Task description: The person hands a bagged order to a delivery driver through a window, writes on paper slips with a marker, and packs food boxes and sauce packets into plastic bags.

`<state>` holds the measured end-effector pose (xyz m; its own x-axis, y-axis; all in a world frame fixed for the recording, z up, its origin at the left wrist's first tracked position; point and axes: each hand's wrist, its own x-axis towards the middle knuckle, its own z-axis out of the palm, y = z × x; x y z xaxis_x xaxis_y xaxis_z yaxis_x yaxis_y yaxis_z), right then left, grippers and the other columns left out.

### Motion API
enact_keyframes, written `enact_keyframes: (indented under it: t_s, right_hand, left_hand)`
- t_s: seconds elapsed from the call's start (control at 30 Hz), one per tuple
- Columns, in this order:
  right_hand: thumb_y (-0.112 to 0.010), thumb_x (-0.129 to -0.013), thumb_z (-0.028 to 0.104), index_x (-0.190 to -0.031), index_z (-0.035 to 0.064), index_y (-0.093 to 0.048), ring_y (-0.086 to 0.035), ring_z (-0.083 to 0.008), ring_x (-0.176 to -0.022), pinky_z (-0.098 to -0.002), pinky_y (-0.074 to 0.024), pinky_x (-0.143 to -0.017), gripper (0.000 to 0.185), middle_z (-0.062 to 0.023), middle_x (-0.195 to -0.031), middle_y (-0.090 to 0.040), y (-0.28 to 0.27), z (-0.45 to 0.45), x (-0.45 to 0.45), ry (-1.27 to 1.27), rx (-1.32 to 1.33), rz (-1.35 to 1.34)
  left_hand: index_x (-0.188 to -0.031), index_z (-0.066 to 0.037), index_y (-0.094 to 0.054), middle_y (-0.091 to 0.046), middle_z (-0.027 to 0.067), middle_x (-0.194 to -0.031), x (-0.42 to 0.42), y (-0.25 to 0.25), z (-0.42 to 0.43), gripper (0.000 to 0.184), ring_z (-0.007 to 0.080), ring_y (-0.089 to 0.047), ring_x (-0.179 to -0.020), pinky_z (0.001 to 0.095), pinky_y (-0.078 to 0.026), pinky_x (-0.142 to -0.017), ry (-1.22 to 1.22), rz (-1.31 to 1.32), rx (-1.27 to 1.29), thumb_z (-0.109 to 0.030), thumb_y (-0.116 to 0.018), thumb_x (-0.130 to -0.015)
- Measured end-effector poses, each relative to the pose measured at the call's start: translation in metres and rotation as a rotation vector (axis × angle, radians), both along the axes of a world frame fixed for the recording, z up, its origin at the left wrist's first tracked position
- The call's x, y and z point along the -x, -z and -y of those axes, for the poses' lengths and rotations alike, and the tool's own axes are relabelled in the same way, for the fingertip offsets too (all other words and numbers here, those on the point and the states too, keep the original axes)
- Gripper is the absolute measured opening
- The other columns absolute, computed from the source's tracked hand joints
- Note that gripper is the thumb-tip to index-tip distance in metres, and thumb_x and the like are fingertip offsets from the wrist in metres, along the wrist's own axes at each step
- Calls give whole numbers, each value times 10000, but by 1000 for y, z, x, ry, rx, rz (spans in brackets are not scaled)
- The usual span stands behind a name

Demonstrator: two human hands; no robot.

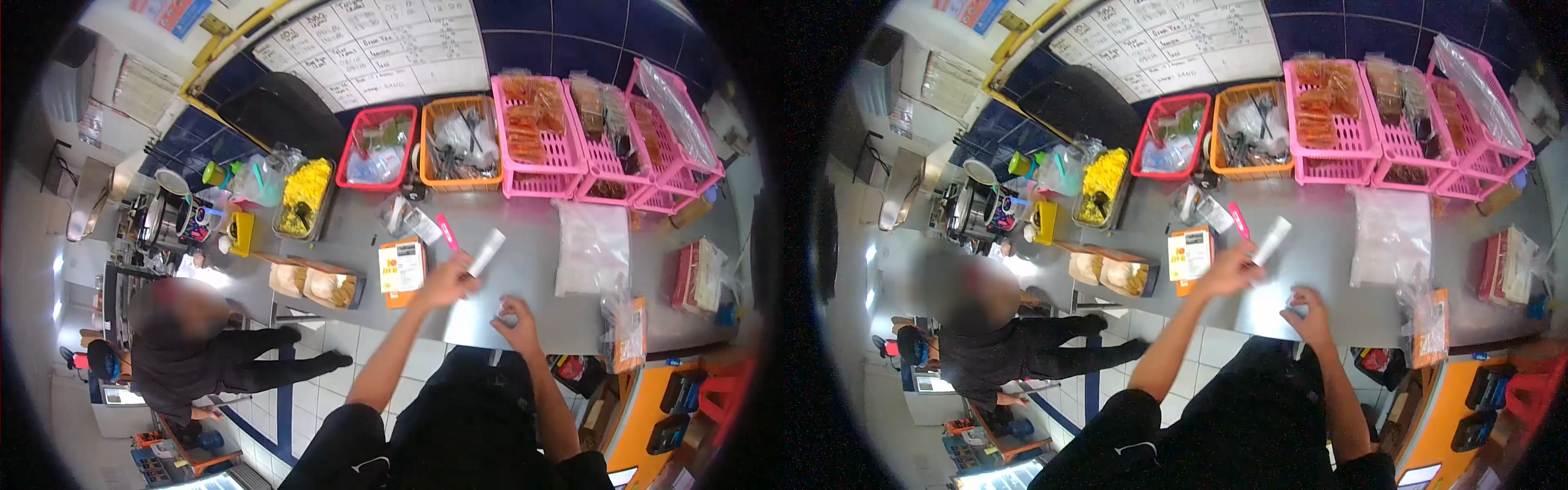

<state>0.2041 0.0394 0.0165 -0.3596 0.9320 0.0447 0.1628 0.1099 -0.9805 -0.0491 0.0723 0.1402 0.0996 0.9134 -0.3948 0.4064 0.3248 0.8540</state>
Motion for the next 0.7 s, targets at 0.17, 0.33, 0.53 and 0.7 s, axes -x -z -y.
enact_keyframes:
  t_s: [0.17, 0.33, 0.53, 0.7]
  right_hand:
    - [-658, -771, -101, -1076, 40, -656, -571, -341, -1114, -402, -486, -968, 336, -176, -1090, -568, -6, 13, 9, -73, -192, 249]
    - [-634, -805, -91, -1201, 57, -592, -613, -377, -1059, -422, -527, -904, 425, -184, -1112, -578, 1, 21, 36, 101, -305, 354]
    - [-634, -851, -35, -1193, 28, -577, -625, -403, -1034, -450, -548, -868, 352, -206, -1111, -610, -21, 18, 75, 221, -179, 627]
    - [-662, -856, 12, -1171, 20, -587, -646, -379, -1010, -436, -551, -820, 325, -202, -1164, -627, 11, 28, 79, 301, -404, 618]
  left_hand:
    - [-969, 15, -693, -730, 172, -771, 155, -69, -78, 245, 249, -734, -680, 400, -573, -663, -629, -512, -438, -217, -705, -891]
    - [-1022, -17, -700, -728, 219, -990, 279, -10, -166, 339, 348, -719, -942, 511, -548, -812, -454, -1173, -169, -310, -672, -853]
    - [-1022, -83, -722, -722, 175, -1055, 295, 12, -195, 275, 349, -657, -1097, 543, -464, -928, -173, -1205, -123, -297, -679, -855]
    - [-1037, -23, -675, -723, 140, -989, 260, -15, -159, 349, 301, -682, -968, 478, -486, -905, -267, -1010, -792, -322, -717, -863]
